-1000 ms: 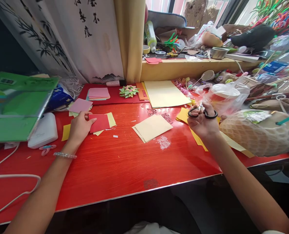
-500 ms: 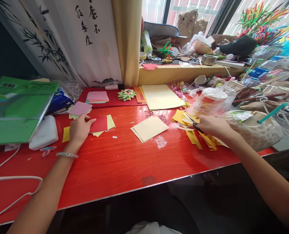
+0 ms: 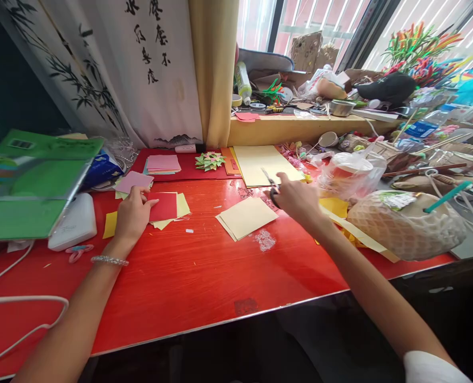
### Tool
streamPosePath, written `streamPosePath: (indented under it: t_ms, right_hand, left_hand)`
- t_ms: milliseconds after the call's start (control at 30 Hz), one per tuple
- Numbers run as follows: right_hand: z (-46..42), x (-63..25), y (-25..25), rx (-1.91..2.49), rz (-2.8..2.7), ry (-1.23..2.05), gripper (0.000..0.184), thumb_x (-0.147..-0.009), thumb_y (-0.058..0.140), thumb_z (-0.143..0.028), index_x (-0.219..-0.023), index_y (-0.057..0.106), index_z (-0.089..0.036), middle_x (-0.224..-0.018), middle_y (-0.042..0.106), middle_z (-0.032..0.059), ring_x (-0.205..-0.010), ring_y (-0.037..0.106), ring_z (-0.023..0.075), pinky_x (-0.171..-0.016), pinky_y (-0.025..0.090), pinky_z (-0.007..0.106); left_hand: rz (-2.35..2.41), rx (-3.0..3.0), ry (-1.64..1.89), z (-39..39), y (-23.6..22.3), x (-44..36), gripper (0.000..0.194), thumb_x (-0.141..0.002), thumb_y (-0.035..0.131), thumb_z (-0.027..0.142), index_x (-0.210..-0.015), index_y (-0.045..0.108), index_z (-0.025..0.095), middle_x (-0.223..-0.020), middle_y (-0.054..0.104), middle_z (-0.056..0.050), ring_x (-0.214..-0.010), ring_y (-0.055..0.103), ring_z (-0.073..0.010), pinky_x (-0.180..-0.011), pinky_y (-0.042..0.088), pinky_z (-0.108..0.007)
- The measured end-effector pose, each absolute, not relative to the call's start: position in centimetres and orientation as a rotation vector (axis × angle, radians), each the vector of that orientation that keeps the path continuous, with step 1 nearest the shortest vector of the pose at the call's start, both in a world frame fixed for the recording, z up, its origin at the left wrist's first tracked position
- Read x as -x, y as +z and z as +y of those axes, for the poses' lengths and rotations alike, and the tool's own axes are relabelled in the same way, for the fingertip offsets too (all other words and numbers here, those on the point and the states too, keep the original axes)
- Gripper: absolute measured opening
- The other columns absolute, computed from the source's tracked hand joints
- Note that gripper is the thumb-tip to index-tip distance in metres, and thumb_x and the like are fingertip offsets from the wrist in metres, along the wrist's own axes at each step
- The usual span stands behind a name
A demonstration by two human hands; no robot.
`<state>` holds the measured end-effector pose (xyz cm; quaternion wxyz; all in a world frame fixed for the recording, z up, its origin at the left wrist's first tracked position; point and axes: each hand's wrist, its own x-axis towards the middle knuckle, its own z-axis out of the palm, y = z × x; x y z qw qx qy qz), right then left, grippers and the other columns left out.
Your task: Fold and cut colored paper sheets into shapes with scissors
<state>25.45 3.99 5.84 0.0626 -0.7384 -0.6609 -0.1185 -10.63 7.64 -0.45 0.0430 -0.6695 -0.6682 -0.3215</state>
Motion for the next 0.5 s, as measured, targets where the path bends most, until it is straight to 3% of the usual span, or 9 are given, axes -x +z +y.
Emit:
streamPosePath:
  t_ms: [200, 300, 400, 500]
  right_hand:
    - [8.2, -24.0, 2.3, 2.049, -2.05, -0.34, 0.048, -0.088, 0.04, -0.042, -0.129, 0.036, -0.018, -0.08, 0.069, 0.0101, -0.072, 0.065, 0.0277, -0.058, 0.035, 0.028]
    - [8.6, -25.6, 1.7, 2.076, -2.002, -0.355, 0.048, -0.088, 0.04, -0.043, -0.128, 0.038, -0.017, -0.081, 0.069, 0.0104, -0.073, 0.065, 0.0278, -0.059, 0.035, 0.028]
    - [8.9, -26.7, 1.7, 2.121, -1.95, -0.351, 0.047, -0.087, 0.041, -0.043, -0.125, 0.042, -0.015, -0.082, 0.069, 0.0118, -0.075, 0.065, 0.0279, -0.059, 0.036, 0.028]
    - [9.0, -26.9, 1.7, 2.154, -1.973, -0.275, 0.037, -0.087, 0.04, -0.042, -0.109, 0.055, -0.017, -0.082, 0.069, 0.0116, -0.076, 0.065, 0.027, -0.058, 0.035, 0.028]
  left_hand:
    - [-2.105, 2.002, -0.636, 7.5, -0.5, 10.8, 0.023, -0.084, 0.044, 0.04, -0.094, 0.053, 0.02, -0.078, 0.061, -0.005, -0.072, 0.057, -0.024, -0.06, 0.035, -0.03]
    - [-1.987, 1.994, -0.59, 7.2, 0.1, 10.8, 0.025, -0.085, 0.042, 0.041, -0.087, 0.056, 0.019, -0.083, 0.061, -0.007, -0.083, 0.056, -0.0257, -0.064, 0.037, -0.031]
    - [-1.816, 1.993, -0.784, 6.5, 1.3, 10.6, 0.027, -0.087, 0.041, 0.037, -0.083, 0.058, 0.017, -0.089, 0.058, -0.008, -0.095, 0.052, -0.026, -0.076, 0.038, -0.033]
    - [-1.97, 2.041, -1.259, 5.5, 2.6, 9.3, 0.023, -0.085, 0.047, 0.038, -0.091, 0.058, 0.018, -0.082, 0.056, -0.003, -0.085, 0.053, -0.0202, -0.074, 0.038, -0.03]
